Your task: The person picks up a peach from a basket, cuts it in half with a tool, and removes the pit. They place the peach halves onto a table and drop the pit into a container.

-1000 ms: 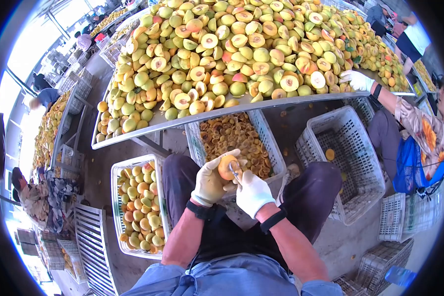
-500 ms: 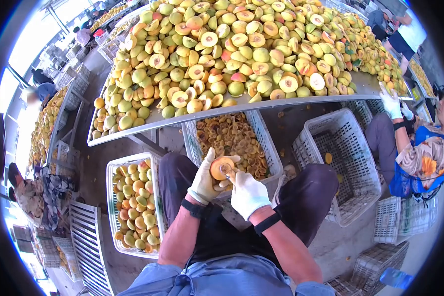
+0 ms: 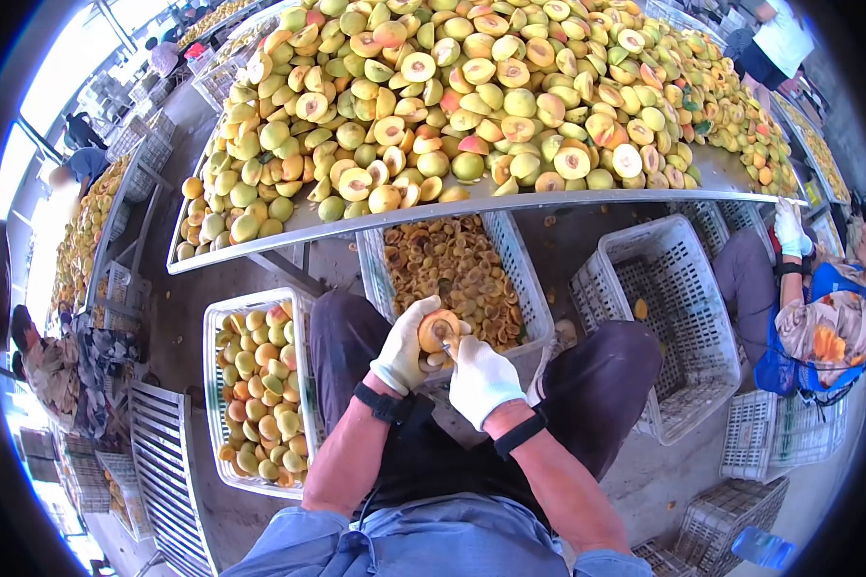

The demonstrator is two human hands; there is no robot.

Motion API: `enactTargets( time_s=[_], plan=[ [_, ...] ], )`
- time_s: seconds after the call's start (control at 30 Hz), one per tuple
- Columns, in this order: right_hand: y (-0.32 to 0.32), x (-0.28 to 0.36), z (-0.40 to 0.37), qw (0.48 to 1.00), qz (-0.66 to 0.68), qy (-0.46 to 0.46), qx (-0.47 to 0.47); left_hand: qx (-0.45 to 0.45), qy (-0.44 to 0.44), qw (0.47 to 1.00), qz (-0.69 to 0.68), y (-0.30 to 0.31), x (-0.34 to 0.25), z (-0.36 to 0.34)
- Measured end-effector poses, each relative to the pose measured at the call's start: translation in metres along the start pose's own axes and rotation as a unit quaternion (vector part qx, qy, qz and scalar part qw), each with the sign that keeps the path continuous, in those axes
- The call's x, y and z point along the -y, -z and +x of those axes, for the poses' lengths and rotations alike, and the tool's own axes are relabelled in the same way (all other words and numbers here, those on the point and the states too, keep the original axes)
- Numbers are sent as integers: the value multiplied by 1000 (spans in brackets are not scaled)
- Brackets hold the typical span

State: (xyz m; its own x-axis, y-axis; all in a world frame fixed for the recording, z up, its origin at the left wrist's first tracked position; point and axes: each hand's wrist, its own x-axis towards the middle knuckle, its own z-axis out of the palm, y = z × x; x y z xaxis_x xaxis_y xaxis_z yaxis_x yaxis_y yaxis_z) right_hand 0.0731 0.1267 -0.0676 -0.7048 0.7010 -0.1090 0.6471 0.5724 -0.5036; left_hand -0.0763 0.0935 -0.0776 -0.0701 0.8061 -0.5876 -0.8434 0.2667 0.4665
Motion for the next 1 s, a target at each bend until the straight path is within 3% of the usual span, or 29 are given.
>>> enactTargets(
  time_s=[0.37,0.43,0.47,0.5,0.57,0.63,0.7,0.73,0.77,0.87,1.0],
  plan=[
    [13,-4,-2,992,-1,-25,120,-47,-3,993,106,11,4,1],
    [14,-8,-4,990,-4,-23,138,-46,-130,952,275,18,8,6],
    [12,-14,-2,990,24,-1,137,-66,-42,961,264,8,-2,-3],
    [8,-22,-1,989,50,21,136,-64,-41,961,266,5,-4,-7],
    [-1,-37,4,989,83,23,119,23,-75,967,243,2,-4,-11],
    [0,-37,9,965,221,-53,127,32,-80,951,297,11,4,0],
    [5,-23,7,967,206,-71,134,9,-289,921,262,0,20,8],
    [-2,-20,4,978,179,-52,97,-15,-210,968,135,-8,23,4],
    [-8,-17,3,986,152,-32,61,-18,-211,968,136,-6,26,9],
    [-17,-12,7,990,104,-25,94,-37,-115,990,-74,7,28,19],
    [-21,-15,11,989,53,-6,136,6,-65,993,-100,19,20,22]
  ],
)
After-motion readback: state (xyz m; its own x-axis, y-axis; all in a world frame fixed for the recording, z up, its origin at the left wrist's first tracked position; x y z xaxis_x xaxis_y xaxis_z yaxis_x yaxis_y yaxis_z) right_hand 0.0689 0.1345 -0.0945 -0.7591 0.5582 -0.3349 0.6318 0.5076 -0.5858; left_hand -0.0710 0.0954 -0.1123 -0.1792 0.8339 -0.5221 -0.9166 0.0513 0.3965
